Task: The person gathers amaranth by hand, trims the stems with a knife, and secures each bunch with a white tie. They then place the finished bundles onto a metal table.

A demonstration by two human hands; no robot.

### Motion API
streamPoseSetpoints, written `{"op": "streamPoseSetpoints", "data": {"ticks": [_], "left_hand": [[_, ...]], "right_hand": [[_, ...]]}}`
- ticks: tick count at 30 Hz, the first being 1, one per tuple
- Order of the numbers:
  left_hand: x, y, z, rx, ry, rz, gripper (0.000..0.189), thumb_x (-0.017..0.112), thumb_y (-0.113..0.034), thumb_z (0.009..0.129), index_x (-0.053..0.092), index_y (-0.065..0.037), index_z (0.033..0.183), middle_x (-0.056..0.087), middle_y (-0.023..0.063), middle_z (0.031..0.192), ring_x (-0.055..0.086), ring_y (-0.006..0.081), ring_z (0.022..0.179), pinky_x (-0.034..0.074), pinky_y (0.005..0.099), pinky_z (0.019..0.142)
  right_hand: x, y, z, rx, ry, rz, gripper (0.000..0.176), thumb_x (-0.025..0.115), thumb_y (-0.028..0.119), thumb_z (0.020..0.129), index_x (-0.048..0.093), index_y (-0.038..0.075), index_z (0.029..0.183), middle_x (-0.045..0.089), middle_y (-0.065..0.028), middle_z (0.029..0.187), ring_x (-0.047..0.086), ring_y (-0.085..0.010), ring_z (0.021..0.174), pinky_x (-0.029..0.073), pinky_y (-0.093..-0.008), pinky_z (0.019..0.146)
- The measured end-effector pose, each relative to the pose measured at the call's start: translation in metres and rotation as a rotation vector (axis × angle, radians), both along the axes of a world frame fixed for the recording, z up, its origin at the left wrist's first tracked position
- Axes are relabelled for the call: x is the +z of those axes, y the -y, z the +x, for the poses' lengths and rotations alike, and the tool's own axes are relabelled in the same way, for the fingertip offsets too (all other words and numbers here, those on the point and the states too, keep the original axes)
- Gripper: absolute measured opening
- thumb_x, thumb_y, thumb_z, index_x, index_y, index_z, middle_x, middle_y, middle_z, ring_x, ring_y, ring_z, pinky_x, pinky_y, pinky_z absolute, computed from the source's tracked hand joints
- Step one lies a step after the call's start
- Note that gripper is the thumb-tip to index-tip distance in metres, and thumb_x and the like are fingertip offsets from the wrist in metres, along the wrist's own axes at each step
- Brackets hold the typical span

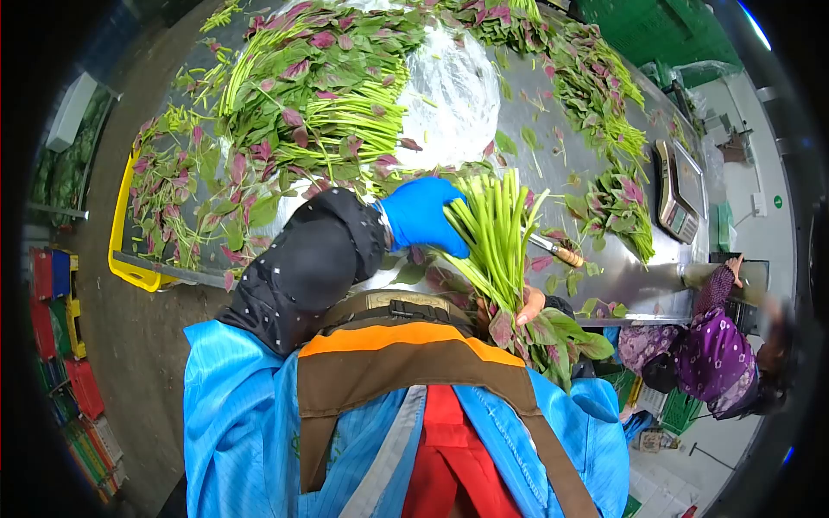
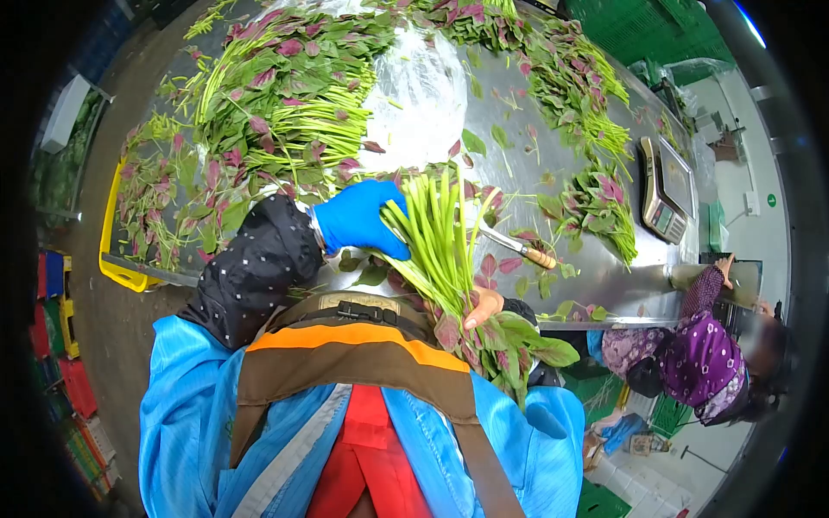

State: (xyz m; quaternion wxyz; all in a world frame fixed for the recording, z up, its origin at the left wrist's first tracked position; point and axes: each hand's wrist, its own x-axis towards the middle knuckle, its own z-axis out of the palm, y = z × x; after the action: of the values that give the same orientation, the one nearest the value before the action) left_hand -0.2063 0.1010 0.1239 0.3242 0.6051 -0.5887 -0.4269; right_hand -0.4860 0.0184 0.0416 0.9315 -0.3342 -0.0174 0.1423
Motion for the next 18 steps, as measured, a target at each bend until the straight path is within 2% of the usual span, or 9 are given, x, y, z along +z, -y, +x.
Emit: {"op": "streamPoseSetpoints", "data": {"ticks": [2, 5, 6, 9, 10, 12, 15, 16, 18], "left_hand": [[-0.007, 0.000, 0.003, -0.020, -0.245, 0.078, 0.040, 0.079, -0.012, 0.065, 0.064, -0.005, 0.101, 0.066, 0.0057, 0.084, 0.061, 0.0134, 0.076, 0.048, 0.0287, 0.073], [-0.004, -0.006, 0.013, -0.044, -0.393, 0.106, 0.062, 0.084, -0.036, 0.054, 0.063, -0.001, 0.102, 0.065, 0.0137, 0.098, 0.060, 0.0226, 0.095, 0.045, 0.0339, 0.085], [-0.001, -0.011, 0.020, -0.097, -0.414, 0.073, 0.049, 0.080, -0.028, 0.063, 0.064, -0.001, 0.100, 0.065, 0.0117, 0.098, 0.059, 0.0203, 0.096, 0.044, 0.0326, 0.086], [0.015, -0.020, 0.037, -0.222, -0.503, 0.046, 0.022, 0.077, -0.008, 0.069, 0.066, 0.001, 0.085, 0.065, 0.0071, 0.085, 0.059, 0.0140, 0.090, 0.043, 0.0291, 0.084], [0.008, -0.021, 0.044, -0.270, -0.505, -0.005, 0.021, 0.068, -0.011, 0.078, 0.063, 0.000, 0.096, 0.064, 0.0081, 0.079, 0.060, 0.0172, 0.090, 0.045, 0.0322, 0.086], [-0.013, -0.022, 0.061, -0.118, -1.093, -0.113, 0.024, 0.060, -0.014, 0.085, 0.059, -0.002, 0.105, 0.065, 0.0097, 0.087, 0.060, 0.0209, 0.094, 0.044, 0.0365, 0.090], [-0.022, -0.027, 0.104, 0.042, -1.624, -0.211, 0.030, 0.044, -0.016, 0.093, 0.050, -0.005, 0.120, 0.061, 0.0112, 0.107, 0.058, 0.0250, 0.102, 0.043, 0.0444, 0.095], [-0.018, -0.021, 0.107, 0.338, -1.195, -0.138, 0.032, 0.053, -0.018, 0.089, 0.052, -0.005, 0.118, 0.056, 0.0102, 0.117, 0.057, 0.0222, 0.105, 0.044, 0.0378, 0.094], [-0.001, -0.016, 0.079, 0.410, -0.281, -0.390, 0.038, 0.061, -0.020, 0.084, 0.053, -0.003, 0.117, 0.058, 0.0089, 0.115, 0.056, 0.0199, 0.104, 0.043, 0.0337, 0.092]], "right_hand": [[-0.011, 0.000, 0.003, 0.022, 0.038, -0.004, 0.070, 0.075, 0.026, 0.058, 0.047, -0.003, 0.115, 0.049, -0.0148, 0.108, 0.047, -0.0238, 0.096, 0.035, -0.0332, 0.082], [-0.007, -0.001, 0.009, 0.024, 0.025, -0.066, 0.069, 0.075, 0.028, 0.057, 0.049, -0.003, 0.113, 0.049, -0.0147, 0.107, 0.046, -0.0234, 0.097, 0.035, -0.0329, 0.084], [-0.003, -0.001, 0.011, 0.025, 0.019, -0.084, 0.068, 0.075, 0.027, 0.057, 0.049, -0.003, 0.112, 0.049, -0.0147, 0.107, 0.046, -0.0234, 0.097, 0.035, -0.0328, 0.084], [-0.002, 0.001, 0.009, 0.043, -0.011, -0.043, 0.068, 0.074, 0.025, 0.056, 0.049, -0.003, 0.113, 0.050, -0.0142, 0.108, 0.047, -0.0229, 0.098, 0.035, -0.0315, 0.084], [0.001, 0.000, 0.006, 0.044, -0.059, -0.017, 0.069, 0.074, 0.024, 0.056, 0.048, -0.003, 0.115, 0.050, -0.0137, 0.108, 0.047, -0.0225, 0.099, 0.036, -0.0307, 0.083], [0.009, 0.000, 0.011, 0.035, -0.061, -0.100, 0.069, 0.074, 0.024, 0.056, 0.047, -0.003, 0.114, 0.050, -0.0132, 0.107, 0.047, -0.0219, 0.098, 0.037, -0.0305, 0.082], [-0.002, -0.001, 0.007, 0.048, -0.038, -0.069, 0.074, 0.074, 0.024, 0.057, 0.044, -0.004, 0.118, 0.050, -0.0131, 0.109, 0.047, -0.0215, 0.098, 0.037, -0.0312, 0.083], [-0.005, -0.001, 0.005, 0.043, -0.043, -0.066, 0.074, 0.075, 0.024, 0.057, 0.043, -0.004, 0.118, 0.049, -0.0131, 0.109, 0.047, -0.0215, 0.099, 0.037, -0.0315, 0.083], [-0.001, 0.002, 0.006, 0.047, -0.064, -0.071, 0.075, 0.075, 0.024, 0.058, 0.042, -0.004, 0.119, 0.050, -0.0137, 0.108, 0.048, -0.0221, 0.098, 0.038, -0.0326, 0.082]]}}
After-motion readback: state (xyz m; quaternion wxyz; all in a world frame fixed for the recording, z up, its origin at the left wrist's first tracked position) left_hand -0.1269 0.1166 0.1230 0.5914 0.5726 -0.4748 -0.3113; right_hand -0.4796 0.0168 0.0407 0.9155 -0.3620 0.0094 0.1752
